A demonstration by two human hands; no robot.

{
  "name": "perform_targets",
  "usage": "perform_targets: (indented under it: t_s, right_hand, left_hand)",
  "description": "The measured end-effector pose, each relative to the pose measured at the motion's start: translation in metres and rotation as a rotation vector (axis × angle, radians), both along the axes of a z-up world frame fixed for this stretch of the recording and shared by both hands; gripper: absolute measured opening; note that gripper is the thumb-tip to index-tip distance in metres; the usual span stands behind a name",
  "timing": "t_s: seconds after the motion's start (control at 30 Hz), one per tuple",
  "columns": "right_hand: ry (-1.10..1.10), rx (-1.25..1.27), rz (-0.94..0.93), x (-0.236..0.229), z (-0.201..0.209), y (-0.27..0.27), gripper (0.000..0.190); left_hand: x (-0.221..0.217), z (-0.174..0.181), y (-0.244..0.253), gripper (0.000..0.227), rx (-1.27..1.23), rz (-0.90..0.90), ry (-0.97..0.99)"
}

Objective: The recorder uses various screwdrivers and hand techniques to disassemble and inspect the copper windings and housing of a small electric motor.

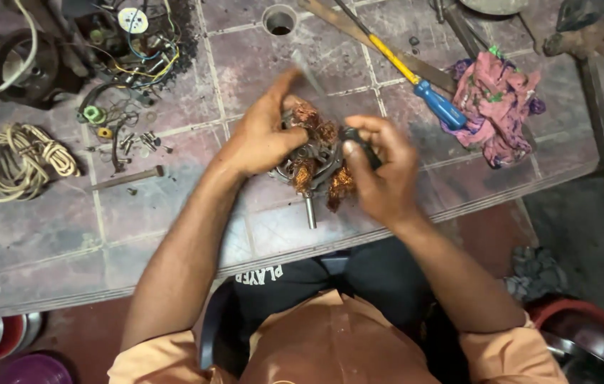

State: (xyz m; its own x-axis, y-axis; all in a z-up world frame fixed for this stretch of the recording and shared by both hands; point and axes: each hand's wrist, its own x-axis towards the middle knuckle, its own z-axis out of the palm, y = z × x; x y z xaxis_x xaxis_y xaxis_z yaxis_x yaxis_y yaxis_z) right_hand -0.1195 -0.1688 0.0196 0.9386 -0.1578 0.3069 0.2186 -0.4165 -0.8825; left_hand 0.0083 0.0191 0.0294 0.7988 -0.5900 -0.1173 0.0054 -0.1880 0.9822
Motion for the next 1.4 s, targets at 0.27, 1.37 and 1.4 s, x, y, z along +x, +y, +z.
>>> perform_targets:
  t_s: [0.27,1.37,1.4]
  right_hand:
    - [0.043,-0.116,-0.145,-0.06,0.017,-0.037,0.025]
    - [0.01,-0.107,-0.081,-0.06,-0.024,0.003,0.026]
    - [-0.064,-0.233,-0.132,-0.058,-0.022,0.006,0.025]
  left_hand:
    - [0.005,-0.026,0.001,0.044,-0.087,-0.006,-0.113]
    - [-0.003,-0.019,-0.01,0.031,-0.042,0.186,-0.184]
    - [-0.004,-0.015,-0.011,0.033,-0.024,0.218,-0.072]
